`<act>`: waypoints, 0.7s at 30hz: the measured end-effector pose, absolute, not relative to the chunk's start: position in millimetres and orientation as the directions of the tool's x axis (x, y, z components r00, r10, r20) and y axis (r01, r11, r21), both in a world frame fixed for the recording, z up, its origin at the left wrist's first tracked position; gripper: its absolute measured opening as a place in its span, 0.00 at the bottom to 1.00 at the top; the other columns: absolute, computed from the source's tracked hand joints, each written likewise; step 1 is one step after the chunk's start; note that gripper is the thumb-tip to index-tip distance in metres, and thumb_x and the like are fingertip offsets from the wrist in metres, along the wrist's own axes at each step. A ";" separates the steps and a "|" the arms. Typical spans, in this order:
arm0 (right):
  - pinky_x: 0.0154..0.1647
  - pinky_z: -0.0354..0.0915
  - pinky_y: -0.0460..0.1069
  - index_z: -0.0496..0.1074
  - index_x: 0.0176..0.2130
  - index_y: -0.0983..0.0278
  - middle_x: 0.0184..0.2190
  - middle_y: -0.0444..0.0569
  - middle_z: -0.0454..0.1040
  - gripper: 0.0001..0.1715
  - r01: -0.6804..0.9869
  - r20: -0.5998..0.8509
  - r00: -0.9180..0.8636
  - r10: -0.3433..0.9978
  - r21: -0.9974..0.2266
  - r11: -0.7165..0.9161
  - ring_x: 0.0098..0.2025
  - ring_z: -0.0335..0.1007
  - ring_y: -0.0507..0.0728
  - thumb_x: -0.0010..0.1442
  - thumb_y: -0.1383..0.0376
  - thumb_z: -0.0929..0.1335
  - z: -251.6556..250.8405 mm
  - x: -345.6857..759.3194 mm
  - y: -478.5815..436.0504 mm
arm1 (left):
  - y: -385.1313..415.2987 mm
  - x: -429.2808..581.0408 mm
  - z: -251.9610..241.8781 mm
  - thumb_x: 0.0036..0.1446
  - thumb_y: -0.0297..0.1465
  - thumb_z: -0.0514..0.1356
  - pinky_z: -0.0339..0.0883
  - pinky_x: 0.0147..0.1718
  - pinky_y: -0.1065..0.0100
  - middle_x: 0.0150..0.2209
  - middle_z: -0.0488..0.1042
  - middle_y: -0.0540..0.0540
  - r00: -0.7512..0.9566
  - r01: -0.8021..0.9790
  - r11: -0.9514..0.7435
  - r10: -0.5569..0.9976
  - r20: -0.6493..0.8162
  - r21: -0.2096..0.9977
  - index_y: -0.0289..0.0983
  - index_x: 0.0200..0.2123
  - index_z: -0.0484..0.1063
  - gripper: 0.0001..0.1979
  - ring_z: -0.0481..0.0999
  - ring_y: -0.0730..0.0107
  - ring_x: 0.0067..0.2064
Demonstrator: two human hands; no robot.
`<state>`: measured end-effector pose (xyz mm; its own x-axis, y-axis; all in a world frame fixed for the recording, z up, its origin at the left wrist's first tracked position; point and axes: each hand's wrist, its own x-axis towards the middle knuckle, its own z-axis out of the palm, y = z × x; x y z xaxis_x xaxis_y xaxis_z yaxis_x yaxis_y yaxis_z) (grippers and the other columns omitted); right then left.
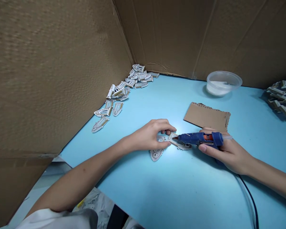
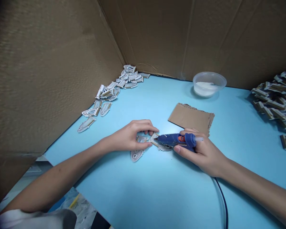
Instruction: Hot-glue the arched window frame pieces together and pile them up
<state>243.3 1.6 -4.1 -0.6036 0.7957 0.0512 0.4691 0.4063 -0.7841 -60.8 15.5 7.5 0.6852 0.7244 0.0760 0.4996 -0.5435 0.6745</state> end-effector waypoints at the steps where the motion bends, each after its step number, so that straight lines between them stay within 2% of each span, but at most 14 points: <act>1: 0.38 0.62 0.53 0.74 0.36 0.62 0.34 0.49 0.72 0.22 0.475 0.050 -0.603 0.796 -0.779 0.409 0.37 0.69 0.59 0.72 0.49 0.66 -4.3 243.0 1.5 | 15.6 -60.7 7.3 0.58 0.28 0.66 0.68 0.48 0.66 0.43 0.76 0.44 0.683 0.501 -0.541 0.727 0.076 0.676 0.34 0.54 0.77 0.19 0.75 0.69 0.45; 11: 0.41 0.63 0.54 0.76 0.39 0.63 0.37 0.50 0.74 0.23 0.491 0.018 -0.590 0.807 -0.785 0.377 0.40 0.70 0.61 0.72 0.47 0.65 -5.6 243.5 -0.2 | 15.5 -59.6 7.3 0.58 0.26 0.66 0.69 0.47 0.66 0.44 0.76 0.44 0.684 0.494 -0.534 0.726 0.072 0.686 0.35 0.54 0.77 0.20 0.75 0.69 0.45; 21: 0.38 0.61 0.53 0.74 0.39 0.63 0.35 0.48 0.70 0.23 0.490 -0.003 -0.594 0.804 -0.794 0.359 0.37 0.67 0.58 0.73 0.48 0.64 -3.6 242.0 -1.3 | 15.8 -59.1 6.3 0.58 0.27 0.67 0.69 0.48 0.65 0.43 0.76 0.45 0.679 0.481 -0.525 0.729 0.079 0.702 0.35 0.54 0.78 0.20 0.76 0.68 0.45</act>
